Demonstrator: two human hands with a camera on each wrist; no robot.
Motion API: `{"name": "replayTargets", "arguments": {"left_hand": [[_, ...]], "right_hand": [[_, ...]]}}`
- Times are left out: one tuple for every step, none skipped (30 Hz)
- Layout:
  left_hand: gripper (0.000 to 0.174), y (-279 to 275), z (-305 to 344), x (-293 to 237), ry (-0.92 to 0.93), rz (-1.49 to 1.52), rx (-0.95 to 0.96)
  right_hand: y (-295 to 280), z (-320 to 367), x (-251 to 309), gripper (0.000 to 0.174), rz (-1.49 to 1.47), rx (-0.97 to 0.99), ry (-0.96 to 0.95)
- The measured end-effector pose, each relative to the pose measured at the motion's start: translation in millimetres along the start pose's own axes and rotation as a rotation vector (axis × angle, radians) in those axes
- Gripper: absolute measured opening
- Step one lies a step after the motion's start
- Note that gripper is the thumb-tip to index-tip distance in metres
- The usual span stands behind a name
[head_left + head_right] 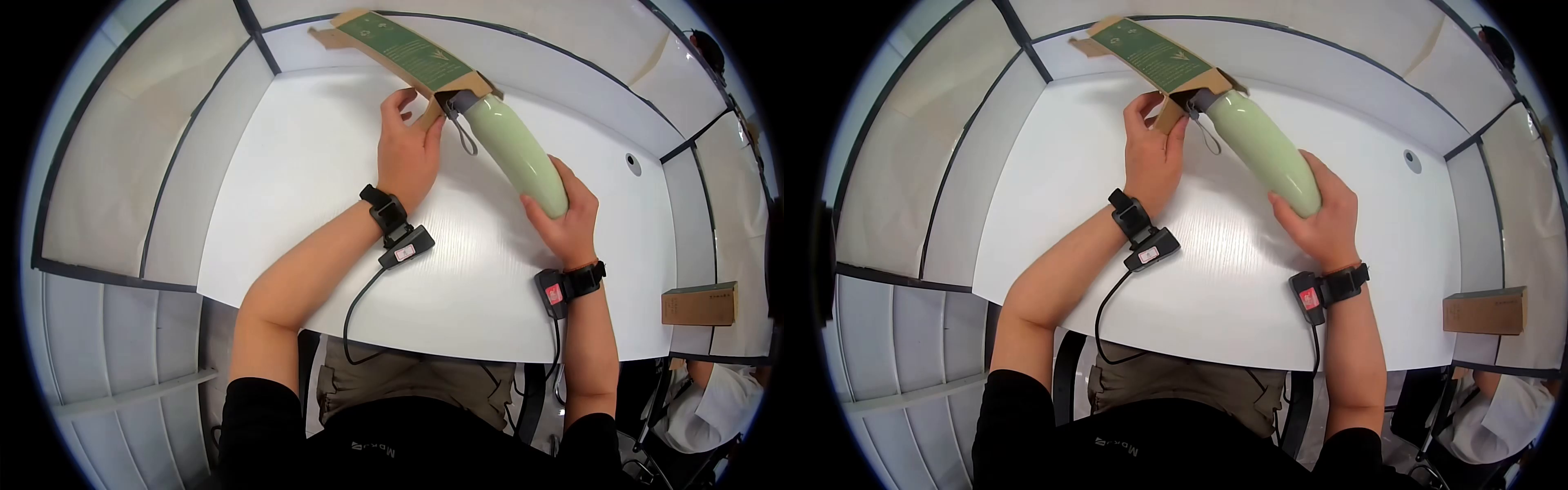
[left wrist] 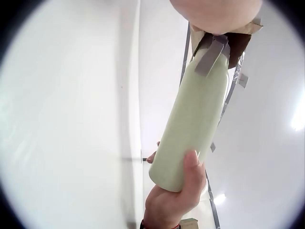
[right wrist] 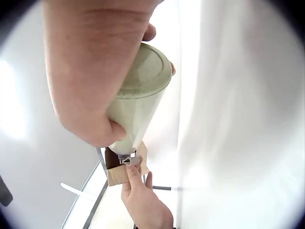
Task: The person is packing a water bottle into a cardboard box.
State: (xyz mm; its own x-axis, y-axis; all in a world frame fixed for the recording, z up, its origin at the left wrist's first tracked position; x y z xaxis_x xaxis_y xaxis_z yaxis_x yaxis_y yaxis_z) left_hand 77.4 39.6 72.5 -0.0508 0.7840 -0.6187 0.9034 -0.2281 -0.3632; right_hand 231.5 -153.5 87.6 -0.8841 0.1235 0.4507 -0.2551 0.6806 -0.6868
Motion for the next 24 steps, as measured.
{"name": "replayTargets", "arguments": {"left_hand": [[0.027, 0, 0, 1, 0.004, 0.013, -0.002], [0.026, 3, 0, 2, 0.0, 0.01, 0.03], [0.026, 6, 0, 3, -0.003, 0.006, 0.062], [0.027, 8, -1, 3, -0.007, 0.002, 0.094], [0.026, 10, 0, 0, 0.017, -0.007, 0.122], [0.026, 12, 0, -1, 0.04, -0.016, 0.149], [0.026, 15, 1, -3, 0.064, -0.024, 0.177], [0.025, 17, 1, -4, 0.075, 0.008, 0.187], [0.025, 18, 1, -4, 0.086, 0.04, 0.196], [0.024, 20, 2, -5, 0.097, 0.073, 0.206], [0.024, 24, 3, -2, 0.081, 0.062, 0.23], [0.024, 27, 4, 0, 0.066, 0.053, 0.256], [0.023, 30, 5, 2, 0.053, 0.043, 0.281], [0.023, 36, 7, 3, 0.055, 0.032, 0.338], [0.023, 41, 10, 4, 0.058, 0.021, 0.394], [0.022, 46, 13, 5, 0.06, 0.008, 0.448], [0.022, 51, 17, 2, 0.087, 0.015, 0.491], [0.022, 54, 22, -3, 0.113, 0.021, 0.534], [0.022, 58, 28, -9, 0.14, 0.029, 0.577], [0.022, 58, 29, -12, 0.135, 0.049, 0.558], [0.022, 58, 30, -11, 0.103, 0.079, 0.566], [0.022, 58, 30, -11, 0.072, 0.109, 0.573], [0.023, 58, 31, -9, 0.041, 0.138, 0.578], [0.022, 57, 30, -7, 0.018, 0.177, 0.556]], "right_hand": [[0, -1, 0, 0.059, -0.006, 0.005, 0.004], [0, -1, 1, 0.059, -0.012, 0.011, 0.009], [0, -2, 2, 0.059, -0.019, 0.017, 0.013], [0, -2, 1, 0.058, -0.031, 0.018, 0.023], [0, -2, 0, 0.057, -0.042, 0.018, 0.034], [1, -2, 0, 0.057, -0.054, 0.019, 0.045], [2, -1, -3, 0.056, -0.084, 0.019, 0.074], [3, -1, -6, 0.056, -0.114, 0.02, 0.102], [4, 0, -8, 0.056, -0.144, 0.02, 0.131], [7, 0, -12, 0.056, -0.16, 0.044, 0.188], [9, 1, -14, 0.056, -0.175, 0.069, 0.245], [11, 3, -18, 0.056, -0.191, 0.091, 0.304], [14, 5, -22, 0.056, -0.219, 0.103, 0.351], [19, 7, -28, 0.056, -0.247, 0.113, 0.397], [24, 8, -34, 0.056, -0.276, 0.124, 0.442], [33, 12, -42, 0.055, -0.304, 0.155, 0.535], [38, 17, -47, 0.057, -0.381, 0.198, 0.613], [40, 19, -40, 0.059, -0.459, 0.241, 0.692], [44, 22, -36, 0.061, -0.538, 0.283, 0.77], [44, 21, -33, 0.062, -0.558, 0.267, 0.726], [46, 21, -32, 0.063, -0.578, 0.252, 0.682], [48, 21, -31, 0.065, -0.597, 0.237, 0.637], [53, 21, -28, 0.065, -0.699, 0.251, 0.588], [55, 20, -29, 0.066, -0.801, 0.265, 0.537]]}}
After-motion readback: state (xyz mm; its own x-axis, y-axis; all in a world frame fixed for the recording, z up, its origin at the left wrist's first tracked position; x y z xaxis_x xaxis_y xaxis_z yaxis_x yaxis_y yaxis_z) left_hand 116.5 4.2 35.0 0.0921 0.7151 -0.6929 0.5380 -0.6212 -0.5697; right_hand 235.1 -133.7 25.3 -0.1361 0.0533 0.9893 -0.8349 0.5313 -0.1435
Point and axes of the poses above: each hand's wrist, its own z-axis away from the middle knuckle, its own y-axis out of the palm, x = y × z, the point moved 9 cm from there along -z, towards the middle knuckle, and after that the axes turned 6 degrees about z, right-handed, at the moved point
